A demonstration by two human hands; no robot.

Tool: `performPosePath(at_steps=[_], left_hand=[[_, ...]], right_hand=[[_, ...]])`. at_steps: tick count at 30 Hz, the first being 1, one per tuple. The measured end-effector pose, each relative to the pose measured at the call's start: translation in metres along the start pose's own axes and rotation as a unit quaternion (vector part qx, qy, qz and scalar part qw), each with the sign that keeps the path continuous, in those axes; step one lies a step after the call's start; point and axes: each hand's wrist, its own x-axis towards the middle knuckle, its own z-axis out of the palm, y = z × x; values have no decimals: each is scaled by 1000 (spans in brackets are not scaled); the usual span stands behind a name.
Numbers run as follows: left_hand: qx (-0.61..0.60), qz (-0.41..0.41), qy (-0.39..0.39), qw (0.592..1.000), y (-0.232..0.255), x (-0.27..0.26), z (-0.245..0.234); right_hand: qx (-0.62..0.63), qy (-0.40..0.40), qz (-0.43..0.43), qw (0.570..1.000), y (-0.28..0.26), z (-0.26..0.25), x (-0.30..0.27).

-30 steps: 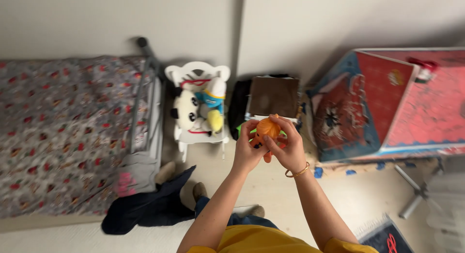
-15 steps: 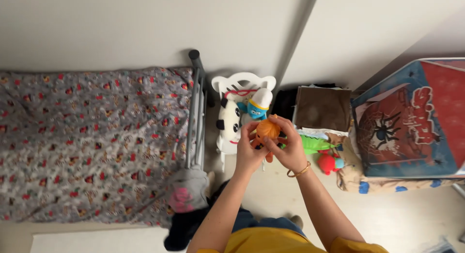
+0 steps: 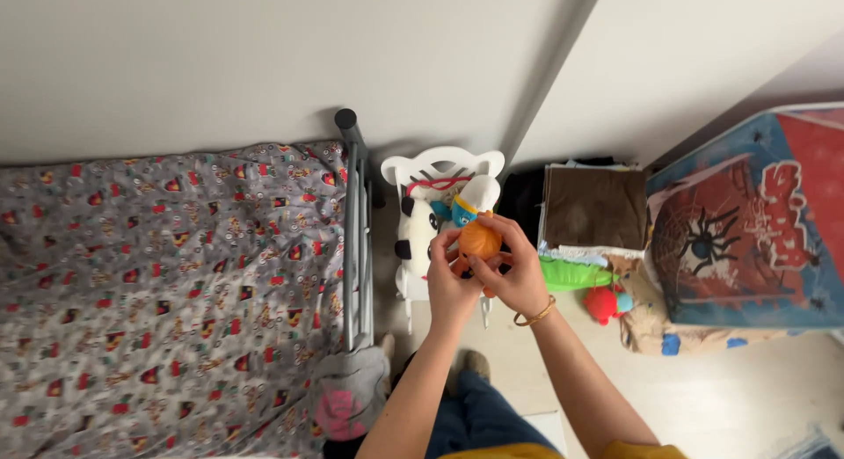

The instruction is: Arrange various plush toys and figurines into a small white decorative chair.

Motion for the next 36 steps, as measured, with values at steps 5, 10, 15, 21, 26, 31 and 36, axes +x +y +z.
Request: performPosePath(at_steps=[5,10,15,21,26,31,36], left_hand=[[-14,-107,19,994,-10,42,4],[2,-38,0,999,-105,78,-8],[28,5,-112,993,-215,107,-39],[25,25,-110,993,-363,133,-56],[-39,-55,-105,992,-472,165,-70],[12,-52,-97,994,-569,201,-76],[40,105,-76,991,-646,236,-79]], right_hand=[[-23,6,-51,998,57,9,35],[15,-1,-31,999,138,22,66],[21,-13,-32,999,248,47,80],[5,-12,-66,998,390,88,90],[-3,-30,-63,998,490,117,109],[-47,-22,-112,992,578,137,133],[-211,-27,-199,957,633,149,168]])
